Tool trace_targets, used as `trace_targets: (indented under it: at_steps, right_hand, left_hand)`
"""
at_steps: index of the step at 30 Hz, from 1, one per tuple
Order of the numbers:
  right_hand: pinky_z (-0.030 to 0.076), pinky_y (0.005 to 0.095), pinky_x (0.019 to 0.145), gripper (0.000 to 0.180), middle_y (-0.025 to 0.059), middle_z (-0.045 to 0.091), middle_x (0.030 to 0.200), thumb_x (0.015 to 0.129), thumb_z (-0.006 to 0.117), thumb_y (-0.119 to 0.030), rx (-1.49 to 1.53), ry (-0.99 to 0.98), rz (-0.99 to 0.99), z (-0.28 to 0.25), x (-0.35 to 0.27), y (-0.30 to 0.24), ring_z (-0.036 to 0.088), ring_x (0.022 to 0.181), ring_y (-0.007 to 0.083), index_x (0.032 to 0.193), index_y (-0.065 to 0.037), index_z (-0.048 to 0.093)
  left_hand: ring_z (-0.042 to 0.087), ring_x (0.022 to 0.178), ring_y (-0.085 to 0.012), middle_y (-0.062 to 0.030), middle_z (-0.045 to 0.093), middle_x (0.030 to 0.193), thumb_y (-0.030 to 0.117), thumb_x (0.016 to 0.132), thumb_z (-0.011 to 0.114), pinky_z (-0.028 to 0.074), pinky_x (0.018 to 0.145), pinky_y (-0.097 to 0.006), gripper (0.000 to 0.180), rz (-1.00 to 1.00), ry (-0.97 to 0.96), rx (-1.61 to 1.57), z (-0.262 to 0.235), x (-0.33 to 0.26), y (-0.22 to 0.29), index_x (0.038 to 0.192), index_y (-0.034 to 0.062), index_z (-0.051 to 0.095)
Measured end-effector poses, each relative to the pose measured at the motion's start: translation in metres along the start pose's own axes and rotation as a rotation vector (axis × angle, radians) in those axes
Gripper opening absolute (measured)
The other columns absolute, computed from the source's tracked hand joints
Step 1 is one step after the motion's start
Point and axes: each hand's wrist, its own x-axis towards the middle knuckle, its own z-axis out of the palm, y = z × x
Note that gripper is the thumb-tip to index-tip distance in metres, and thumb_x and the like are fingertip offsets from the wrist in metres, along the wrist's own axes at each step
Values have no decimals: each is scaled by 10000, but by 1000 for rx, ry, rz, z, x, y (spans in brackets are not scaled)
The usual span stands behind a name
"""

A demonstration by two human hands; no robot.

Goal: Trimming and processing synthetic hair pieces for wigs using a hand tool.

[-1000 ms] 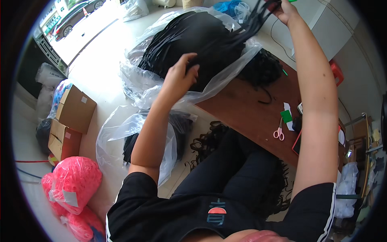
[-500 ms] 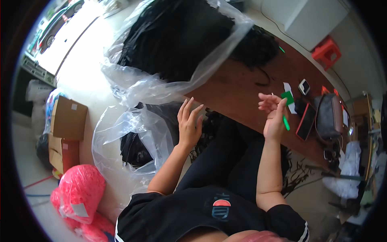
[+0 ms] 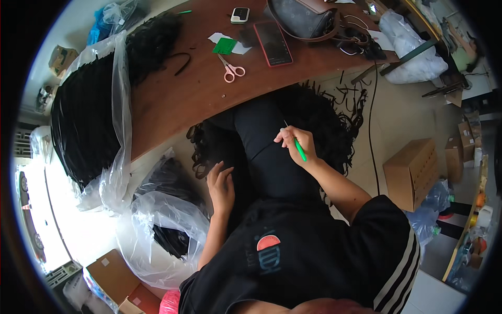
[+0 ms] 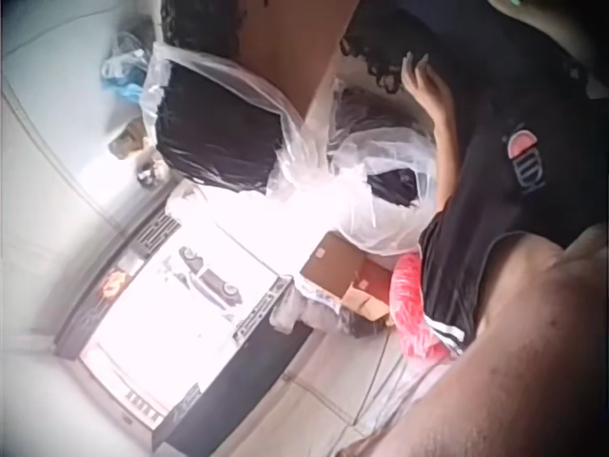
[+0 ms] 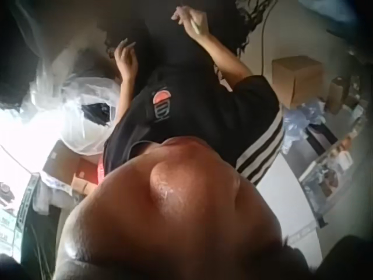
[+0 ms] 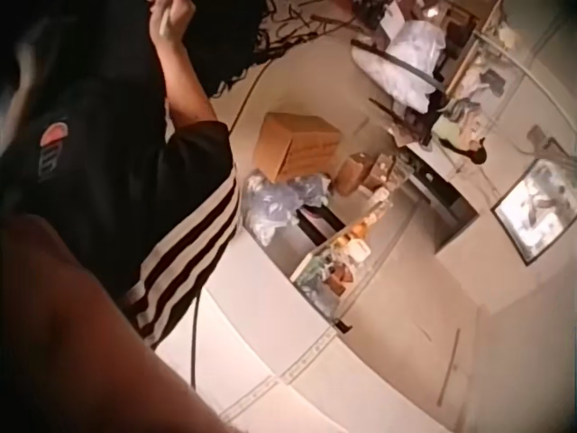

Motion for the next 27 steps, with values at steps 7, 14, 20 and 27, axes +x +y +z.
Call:
trace_targets:
  at_steps: [7, 14, 20, 27]
  right_hand:
    - [460, 246, 570, 278, 64, 647, 719, 970, 596, -238, -130, 159, -286, -7, 5, -12, 584, 597, 125, 857, 4, 672]
    - [489, 248, 611, 336, 64, 694, 784, 986, 576, -301, -172, 307, -139, -34, 7, -5, 610, 649, 106, 861, 2, 649]
    - [479, 251, 581, 302, 57, 670, 742, 977, 595, -277, -120, 162, -97, -9, -27, -3, 610, 620, 119, 858, -5, 653]
    - [457, 256, 562, 222, 69, 624, 691, 963, 613, -200, -115, -64, -201, 45, -51, 7, 594, 591, 148, 870, -1, 648]
  left_hand:
    - [447, 1263, -393, -187, 492, 1370, 144, 825, 672, 342, 1072, -470, 365, -169, 39, 222, -15, -32, -31, 1183, 97, 616]
    - [468, 1199, -411, -239, 538, 1199, 51, 783, 606, 336, 1019, -489, 417, -639, 883, 733, -88, -145, -191, 1190, -1, 531]
    - [596, 1081, -392, -256, 608, 1166, 293, 839, 691, 450, 990, -418, 525, -1309, 382, 440, -69, -340, -335, 1258, 25, 525]
    - [495, 1283, -332, -168, 533, 1385, 361, 960, 500, 420, 1026, -407, 541, -1308, 184, -481, -3, -289, -362, 1430, 102, 433]
